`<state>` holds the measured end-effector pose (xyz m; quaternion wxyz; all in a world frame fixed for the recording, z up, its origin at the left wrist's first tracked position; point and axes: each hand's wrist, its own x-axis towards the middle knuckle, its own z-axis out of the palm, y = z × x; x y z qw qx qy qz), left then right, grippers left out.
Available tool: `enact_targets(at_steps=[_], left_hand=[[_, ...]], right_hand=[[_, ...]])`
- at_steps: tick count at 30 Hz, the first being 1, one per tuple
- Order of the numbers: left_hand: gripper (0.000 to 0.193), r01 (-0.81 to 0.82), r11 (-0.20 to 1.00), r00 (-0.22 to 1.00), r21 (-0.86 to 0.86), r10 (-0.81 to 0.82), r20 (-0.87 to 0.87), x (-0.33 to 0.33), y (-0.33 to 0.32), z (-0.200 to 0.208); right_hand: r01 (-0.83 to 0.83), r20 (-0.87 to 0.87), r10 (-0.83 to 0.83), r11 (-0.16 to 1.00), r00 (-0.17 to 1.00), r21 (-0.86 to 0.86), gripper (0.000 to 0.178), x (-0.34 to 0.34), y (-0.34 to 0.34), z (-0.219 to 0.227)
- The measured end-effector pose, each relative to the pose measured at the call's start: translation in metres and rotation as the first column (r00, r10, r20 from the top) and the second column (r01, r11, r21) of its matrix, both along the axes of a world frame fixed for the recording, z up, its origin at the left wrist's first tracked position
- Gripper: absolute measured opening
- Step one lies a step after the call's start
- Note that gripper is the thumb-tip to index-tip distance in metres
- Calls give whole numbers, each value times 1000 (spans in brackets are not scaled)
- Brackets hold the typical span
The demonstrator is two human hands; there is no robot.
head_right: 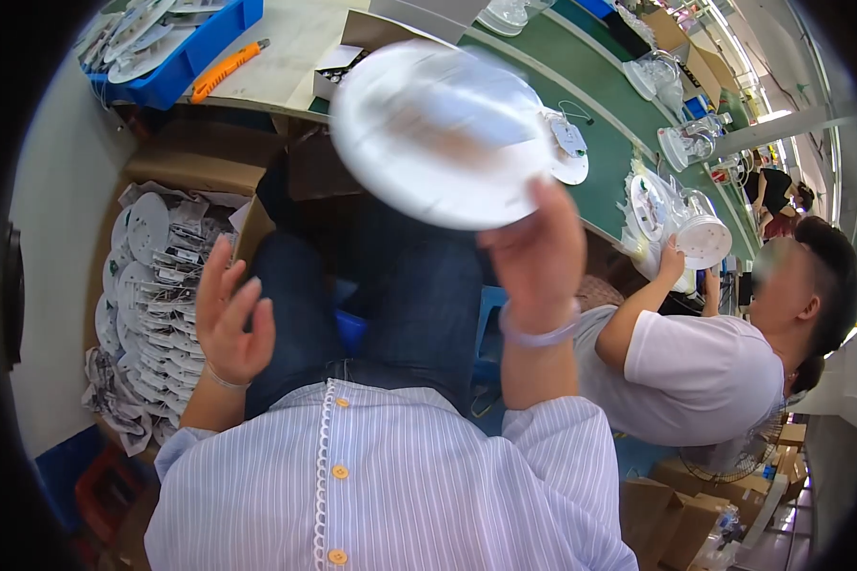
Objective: The person is inserting batteries into circular light fixture components on a factory assembly line.
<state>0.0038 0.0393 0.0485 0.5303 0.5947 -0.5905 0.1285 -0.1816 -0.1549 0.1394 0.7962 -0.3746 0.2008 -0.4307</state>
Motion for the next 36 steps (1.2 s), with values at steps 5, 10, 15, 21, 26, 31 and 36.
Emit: enact_targets(at_steps=[5, 10, 15, 21, 26, 31, 36], left_hand=[[34, -278, 936, 949, 217, 302, -90, 30, 7, -22], [29, -449, 788, 868, 421, 497, -4, 69, 31, -64], [43, -567, 620, 785, 542, 607, 127, 108, 53, -141], [46, -515, 405, 746, 755, 646, 162, 124, 69, -182], [29, -367, 53, 816, 929, 497, 294, 126, 54, -169], [16, -669, 193, 695, 718, 504, 512, 161, 60, -171], [19, -627, 102, 759, 772, 301, 577, 205, 57, -173]], right_hand=[[65, 225, -31, 987, 974, -144, 21, -35, -96, -16], [90, 45, -89, 996, 995, -9, 23, -49, -197, -63], [-38, 1, 38, 998, 999, 46, 22, -53, -244, -108], [-123, -25, 132, 963, 991, 239, 32, -34, -241, -88], [-142, -218, 170, 980, 961, 138, 29, -20, -195, -68], [160, -321, -385, 819, 866, -550, 23, 35, -120, -48], [-256, -463, -435, 453, 772, -854, 12, 87, -87, -34]])
